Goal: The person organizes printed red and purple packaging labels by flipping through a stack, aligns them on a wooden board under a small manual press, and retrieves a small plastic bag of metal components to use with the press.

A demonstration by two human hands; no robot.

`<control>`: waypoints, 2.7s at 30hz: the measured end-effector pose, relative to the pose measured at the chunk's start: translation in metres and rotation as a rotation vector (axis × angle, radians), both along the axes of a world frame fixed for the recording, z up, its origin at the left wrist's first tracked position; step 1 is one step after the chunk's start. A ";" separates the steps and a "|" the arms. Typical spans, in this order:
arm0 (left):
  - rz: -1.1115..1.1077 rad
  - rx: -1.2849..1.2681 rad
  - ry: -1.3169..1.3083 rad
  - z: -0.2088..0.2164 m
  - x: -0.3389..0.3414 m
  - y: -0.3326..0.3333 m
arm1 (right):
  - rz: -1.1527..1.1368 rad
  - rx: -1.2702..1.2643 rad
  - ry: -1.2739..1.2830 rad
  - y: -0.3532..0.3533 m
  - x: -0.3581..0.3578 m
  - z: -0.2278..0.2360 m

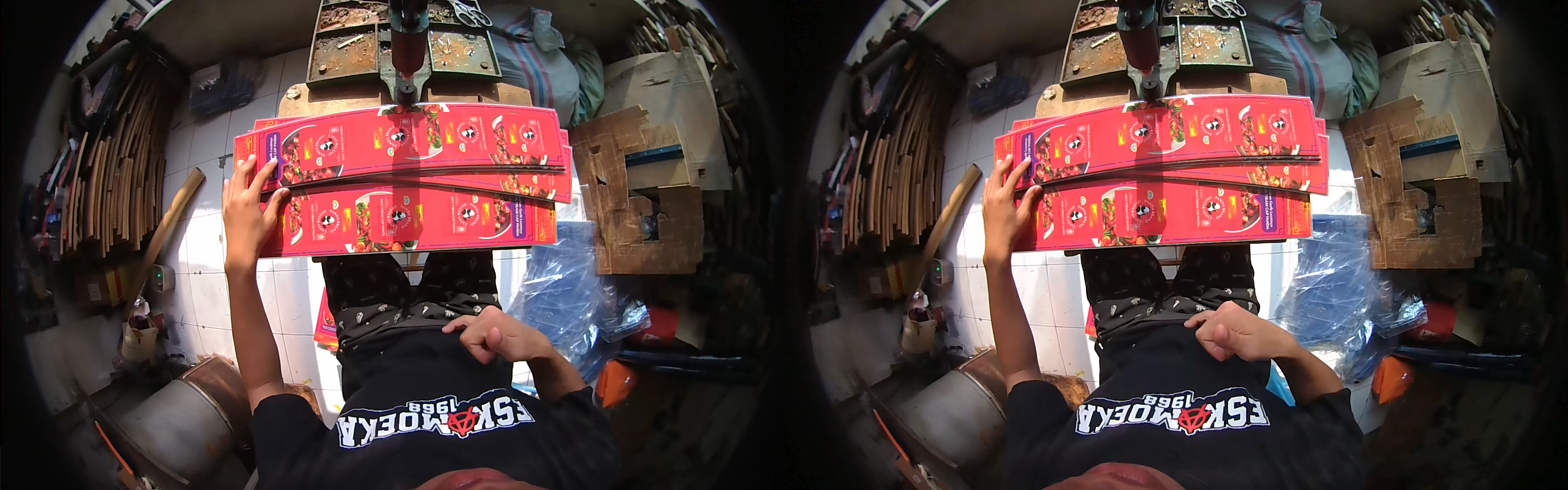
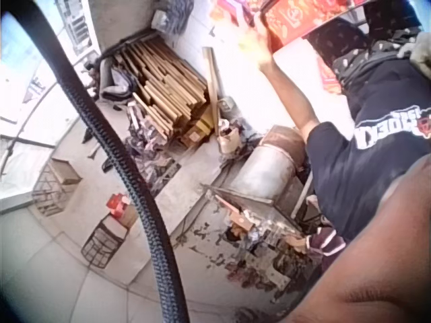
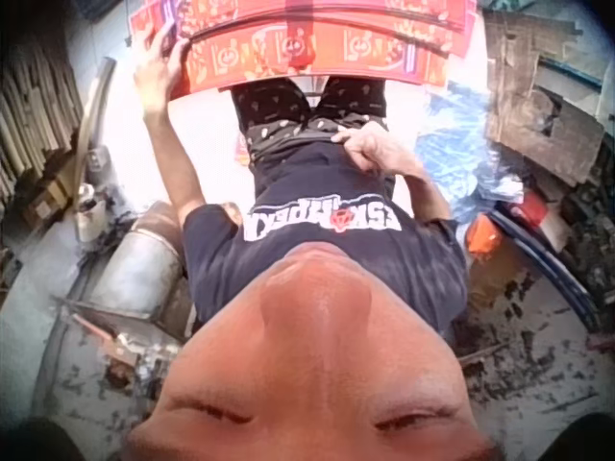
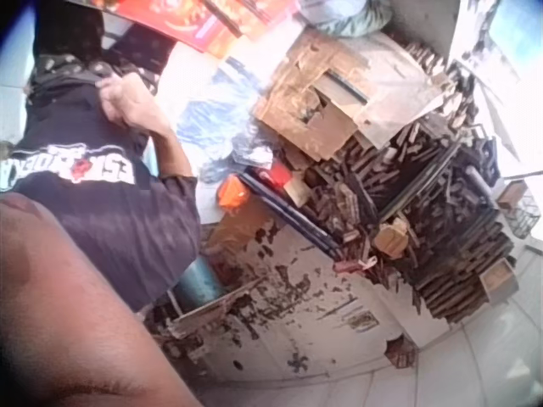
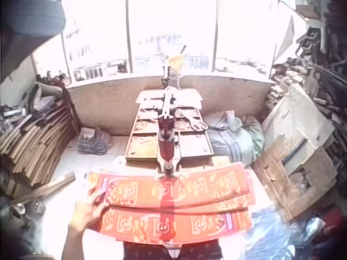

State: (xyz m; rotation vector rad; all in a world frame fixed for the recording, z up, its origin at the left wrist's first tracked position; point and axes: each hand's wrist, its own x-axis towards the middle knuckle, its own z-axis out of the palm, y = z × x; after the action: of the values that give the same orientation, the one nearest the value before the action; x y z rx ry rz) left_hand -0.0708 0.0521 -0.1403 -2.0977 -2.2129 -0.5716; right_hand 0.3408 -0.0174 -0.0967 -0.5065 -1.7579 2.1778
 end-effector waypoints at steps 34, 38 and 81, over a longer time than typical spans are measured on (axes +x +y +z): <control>-0.020 0.000 0.008 0.000 0.002 0.003 | -0.075 0.329 1.086 0.034 -0.025 0.194; -0.016 -0.007 -0.011 0.001 0.005 0.004 | -0.078 0.340 1.100 0.036 -0.027 0.191; 0.334 0.019 -0.186 -0.012 -0.021 -0.047 | -1.335 0.563 -1.065 0.116 0.104 -0.079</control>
State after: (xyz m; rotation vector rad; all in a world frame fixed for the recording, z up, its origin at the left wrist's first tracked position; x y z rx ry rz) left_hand -0.0917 0.0054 -0.1522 -1.6693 -2.5684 -0.7801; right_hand 0.4452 0.0987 -0.1762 -2.0771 -1.4187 0.4094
